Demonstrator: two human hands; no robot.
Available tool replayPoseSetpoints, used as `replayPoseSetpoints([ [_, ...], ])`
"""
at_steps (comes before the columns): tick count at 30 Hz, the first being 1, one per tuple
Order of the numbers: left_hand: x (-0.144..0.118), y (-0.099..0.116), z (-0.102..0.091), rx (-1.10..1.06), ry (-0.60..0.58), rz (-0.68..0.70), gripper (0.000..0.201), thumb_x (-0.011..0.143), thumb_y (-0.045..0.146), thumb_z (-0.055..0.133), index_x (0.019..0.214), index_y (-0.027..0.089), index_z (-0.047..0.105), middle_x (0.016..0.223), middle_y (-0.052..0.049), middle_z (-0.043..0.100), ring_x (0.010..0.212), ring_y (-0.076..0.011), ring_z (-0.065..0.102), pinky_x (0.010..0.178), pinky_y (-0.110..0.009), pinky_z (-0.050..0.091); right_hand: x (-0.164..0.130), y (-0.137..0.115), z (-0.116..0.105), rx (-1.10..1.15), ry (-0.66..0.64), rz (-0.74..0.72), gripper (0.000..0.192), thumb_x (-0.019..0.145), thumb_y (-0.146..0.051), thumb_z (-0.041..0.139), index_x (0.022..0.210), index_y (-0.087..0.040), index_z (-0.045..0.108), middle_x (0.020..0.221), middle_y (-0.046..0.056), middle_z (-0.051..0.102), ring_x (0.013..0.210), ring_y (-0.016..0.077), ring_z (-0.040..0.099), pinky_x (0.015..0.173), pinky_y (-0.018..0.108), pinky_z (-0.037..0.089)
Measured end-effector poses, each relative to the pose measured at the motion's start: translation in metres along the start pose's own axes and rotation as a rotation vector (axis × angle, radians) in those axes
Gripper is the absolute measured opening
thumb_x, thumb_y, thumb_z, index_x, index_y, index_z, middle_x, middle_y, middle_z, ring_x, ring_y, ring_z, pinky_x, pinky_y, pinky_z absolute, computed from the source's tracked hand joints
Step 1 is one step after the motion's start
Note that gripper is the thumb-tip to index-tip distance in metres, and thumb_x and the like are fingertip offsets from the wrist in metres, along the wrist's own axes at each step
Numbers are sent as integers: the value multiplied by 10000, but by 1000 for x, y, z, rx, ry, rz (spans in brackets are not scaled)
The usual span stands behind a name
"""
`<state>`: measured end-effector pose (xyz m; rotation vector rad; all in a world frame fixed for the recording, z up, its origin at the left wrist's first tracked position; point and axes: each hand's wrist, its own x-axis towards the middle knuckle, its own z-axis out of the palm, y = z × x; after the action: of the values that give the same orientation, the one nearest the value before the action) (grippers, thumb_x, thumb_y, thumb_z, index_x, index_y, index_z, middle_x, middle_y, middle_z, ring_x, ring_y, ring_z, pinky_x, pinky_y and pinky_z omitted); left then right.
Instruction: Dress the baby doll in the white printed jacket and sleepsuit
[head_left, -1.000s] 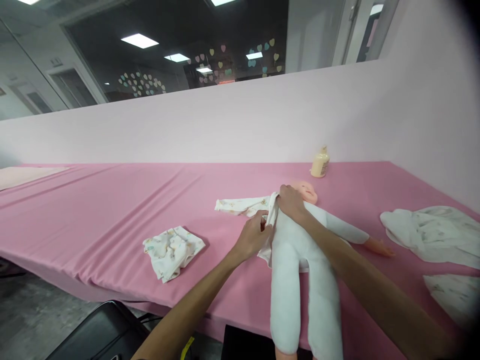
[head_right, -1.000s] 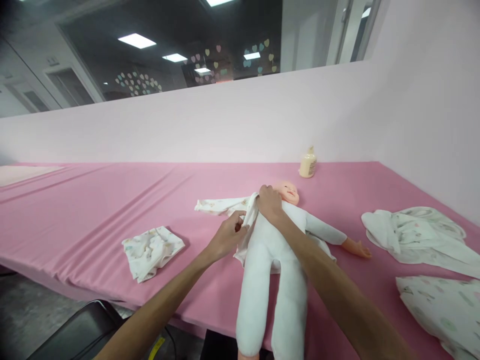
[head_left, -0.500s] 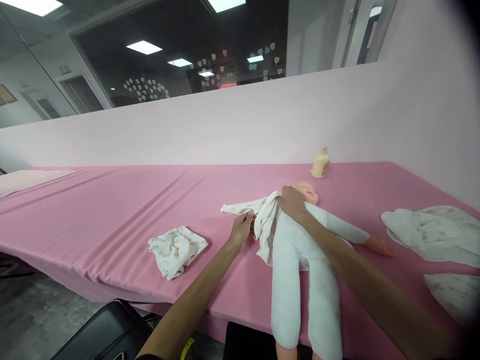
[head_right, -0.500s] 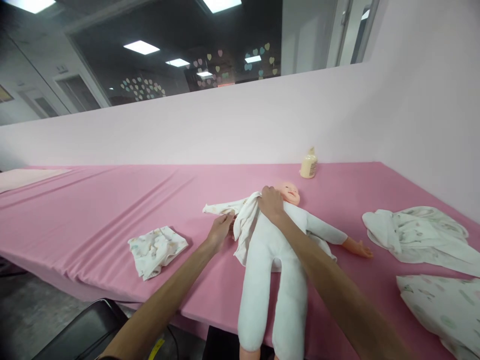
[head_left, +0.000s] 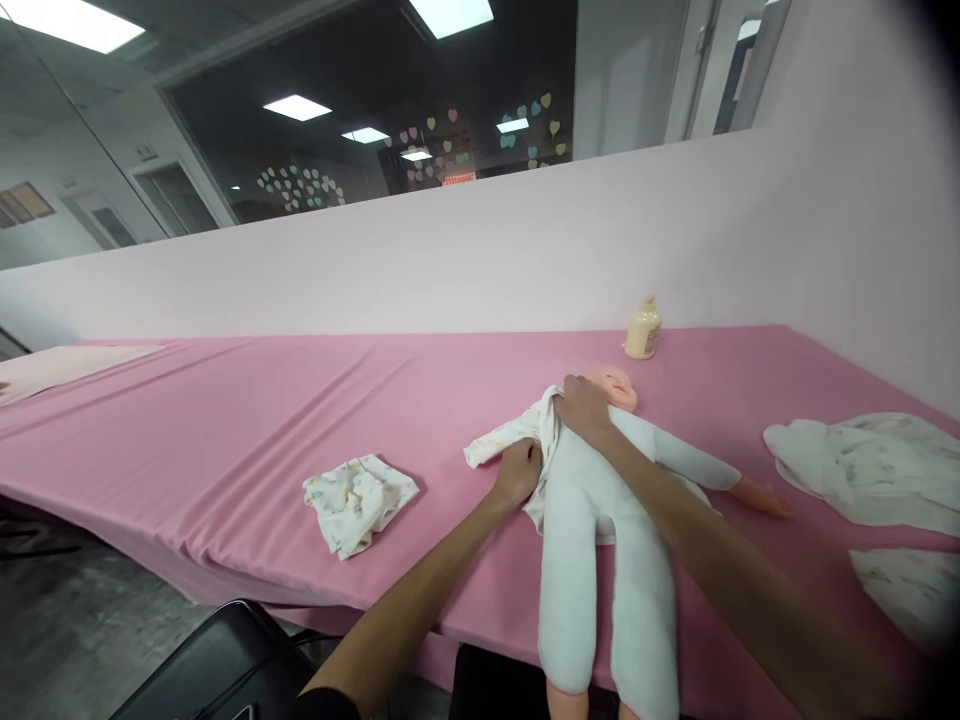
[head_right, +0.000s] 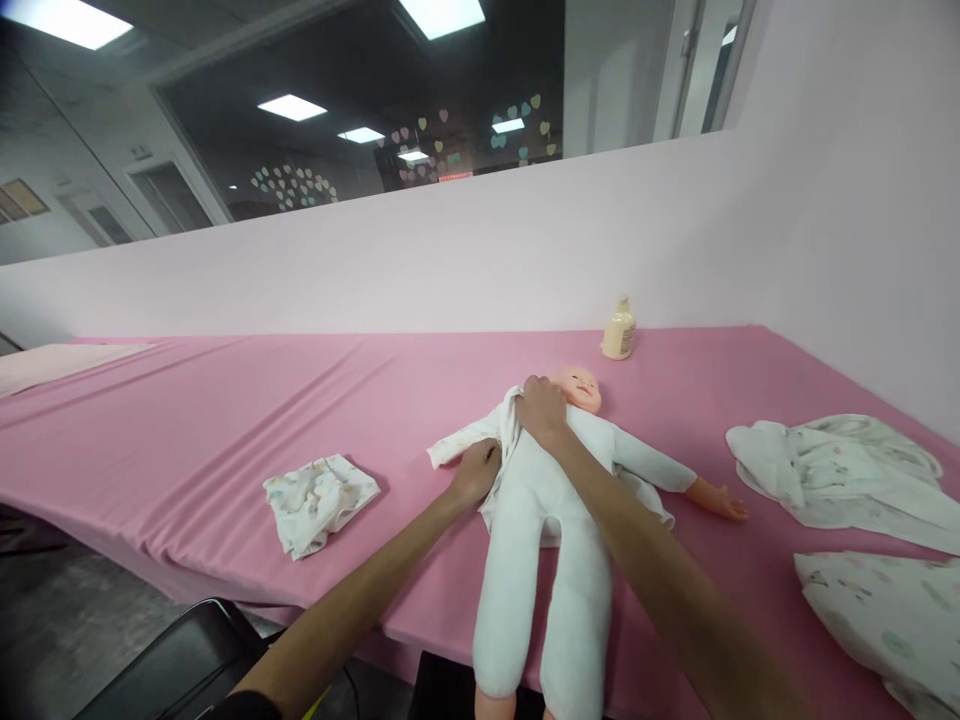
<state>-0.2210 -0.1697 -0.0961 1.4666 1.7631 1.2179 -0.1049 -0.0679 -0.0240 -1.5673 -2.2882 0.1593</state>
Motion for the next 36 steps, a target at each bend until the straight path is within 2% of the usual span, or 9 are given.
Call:
replayPoseSetpoints([
  [5, 7, 6, 1, -35, -82, -37, 279, 818, 145, 452, 573, 192, 328, 567, 33, 373, 564, -109, 315, 550, -268, 236, -4, 1, -2, 1, -6, -5, 221, 922, -213, 404, 1016, -137, 588, 1054, 165, 644, 944, 287, 619, 725, 340, 408],
  [12, 0, 17, -34, -49, -197, -177, 277, 844, 281, 477, 586, 197, 425, 538, 13, 464, 477, -118, 439, 462, -242, 279, -2, -2, -2, 40, -9, -32, 226, 931, -247, 425, 1051, -134, 579, 1114, 180, 643, 1008, 295, 618, 789, 351, 435],
  [17, -11, 49, -32, 91, 178, 132, 220, 930, 357, 445, 850, 204, 582, 787, -15, 627, 699, -153, 557, 639, -262, 403, -15, 0, -8, 98, 1, -114, 241, 944, -279, 425, 1098, -160, 565, 1129, 141, 661, 1011, 265, 632, 796, 328, 452],
  [20, -17, 78, -12, 228, 210, 380, 223, 964, 362, 432, 926, 216, 596, 890, -31, 650, 804, -177, 573, 747, -288, 420, -44, 22, -19, 240, 104, -187, 298, 956, -291, 411, 1213, -185, 517, 1257, 109, 622, 1124, 237, 593, 870, 319, 449],
  [23, -8, 106, 18, 378, 17, 613, 225, 981, 324, 410, 1003, 223, 610, 1043, -63, 659, 993, -208, 581, 882, -315, 411, -84, 71, -35, 453, 298, -145, 285, 959, -306, 404, 1197, -212, 530, 1239, 79, 628, 1127, 207, 585, 952, 334, 429],
  [26, 20, 127, 54, 520, -301, 804, 234, 952, 274, 460, 1113, 212, 618, 1184, -109, 630, 1155, -261, 541, 1008, -376, 361, -124, 136, -50, 543, 443, 190, 236, 924, -353, 440, 1051, -206, 574, 1077, 74, 664, 979, 212, 619, 864, 338, 468],
  [30, 62, 142, 101, 690, -736, 724, 448, 708, 207, 729, 1146, 213, 635, 1182, -120, 642, 1112, -319, 582, 971, -391, 393, -162, 210, -53, 617, 468, 536, 231, 849, -395, 523, 975, -207, 572, 938, 52, 660, 840, 216, 619, 728, 329, 484],
  [32, 77, 145, 117, 785, -816, 616, 482, 603, 204, 788, 1066, 218, 653, 1111, -105, 664, 1057, -322, 604, 911, -370, 418, -172, 232, -47, 687, 424, 609, 236, 833, -399, 534, 964, -206, 572, 912, 56, 662, 827, 220, 631, 713, 334, 499],
  [36, 88, 143, 123, 847, -790, 575, 361, 566, 217, 778, 897, 195, 636, 984, -99, 666, 927, -303, 625, 795, -339, 427, -174, 246, -37, 971, 400, 639, 184, 851, -360, 510, 969, -222, 540, 987, 84, 673, 934, 222, 671, 836, 358, 541],
])
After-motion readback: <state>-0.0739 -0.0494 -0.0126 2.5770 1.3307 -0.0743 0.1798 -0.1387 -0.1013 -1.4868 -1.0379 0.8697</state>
